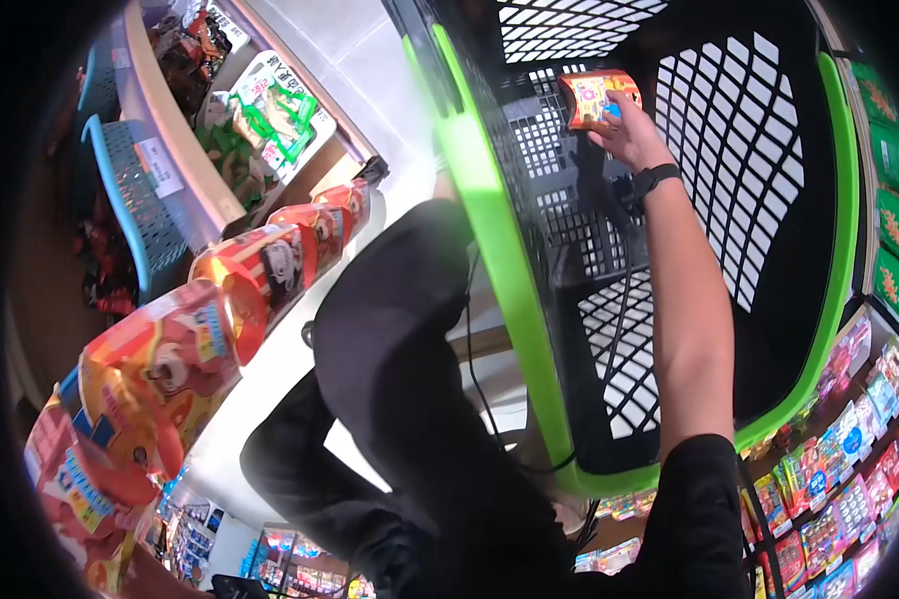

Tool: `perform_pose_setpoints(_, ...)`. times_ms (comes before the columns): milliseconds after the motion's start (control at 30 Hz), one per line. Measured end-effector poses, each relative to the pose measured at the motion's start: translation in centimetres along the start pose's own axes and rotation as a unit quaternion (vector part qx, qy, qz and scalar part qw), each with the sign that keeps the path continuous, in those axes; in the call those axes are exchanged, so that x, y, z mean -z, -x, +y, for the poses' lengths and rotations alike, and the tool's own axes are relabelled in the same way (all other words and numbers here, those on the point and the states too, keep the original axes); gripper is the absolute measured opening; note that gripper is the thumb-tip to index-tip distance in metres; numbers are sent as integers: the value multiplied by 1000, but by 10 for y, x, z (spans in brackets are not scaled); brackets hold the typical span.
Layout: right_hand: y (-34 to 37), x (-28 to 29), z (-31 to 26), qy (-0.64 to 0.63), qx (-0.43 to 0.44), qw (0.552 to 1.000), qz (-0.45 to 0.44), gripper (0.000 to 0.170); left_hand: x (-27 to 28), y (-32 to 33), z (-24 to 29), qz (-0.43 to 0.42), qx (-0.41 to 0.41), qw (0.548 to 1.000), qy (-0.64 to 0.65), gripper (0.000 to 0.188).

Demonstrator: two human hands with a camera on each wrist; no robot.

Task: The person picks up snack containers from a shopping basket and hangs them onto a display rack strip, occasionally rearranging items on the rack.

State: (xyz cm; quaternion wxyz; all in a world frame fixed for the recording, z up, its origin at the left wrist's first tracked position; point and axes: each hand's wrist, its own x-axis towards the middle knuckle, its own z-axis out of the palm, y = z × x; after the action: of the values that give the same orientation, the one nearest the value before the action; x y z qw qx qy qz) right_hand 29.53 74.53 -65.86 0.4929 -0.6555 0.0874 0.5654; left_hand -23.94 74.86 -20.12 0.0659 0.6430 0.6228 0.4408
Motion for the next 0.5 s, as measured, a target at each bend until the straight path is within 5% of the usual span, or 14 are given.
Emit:
perform_pose_setpoints(100, -70, 27, -10, 127, -12, 985, 116, 41, -4, 4, -10, 13, 26, 999, 38, 68)
perform_pose_setpoints(167, -112, 50, 8, -2, 82, 996, 45, 38, -2, 6, -13, 21, 48, 997, 55, 67)
perform_pose_setpoints(233, -115, 58, 6, 112, 37, 991, 71, 34, -1, 6, -13, 29, 62, 995, 71, 67)
perform_pose_setpoints(300, -133, 70, 31, 216, 167, 961, 41, 42, 1, 7, -15, 29, 70, 992, 104, 67)
perform_pose_setpoints(367, -101, 50, 33, 291, 6, 953, 80, 34, 7, 8, -17, 25, 87, 985, 145, 66)
perform_pose_setpoints(433, -54, 12, 52, 172, 15, 980, 95, 26, 14, 12, -17, 12, 108, 974, 197, 66)
perform_pose_setpoints(500, -16, -8, 60, 207, 93, 974, -15, 29, 14, 17, -13, -8, 130, 957, 261, 66)
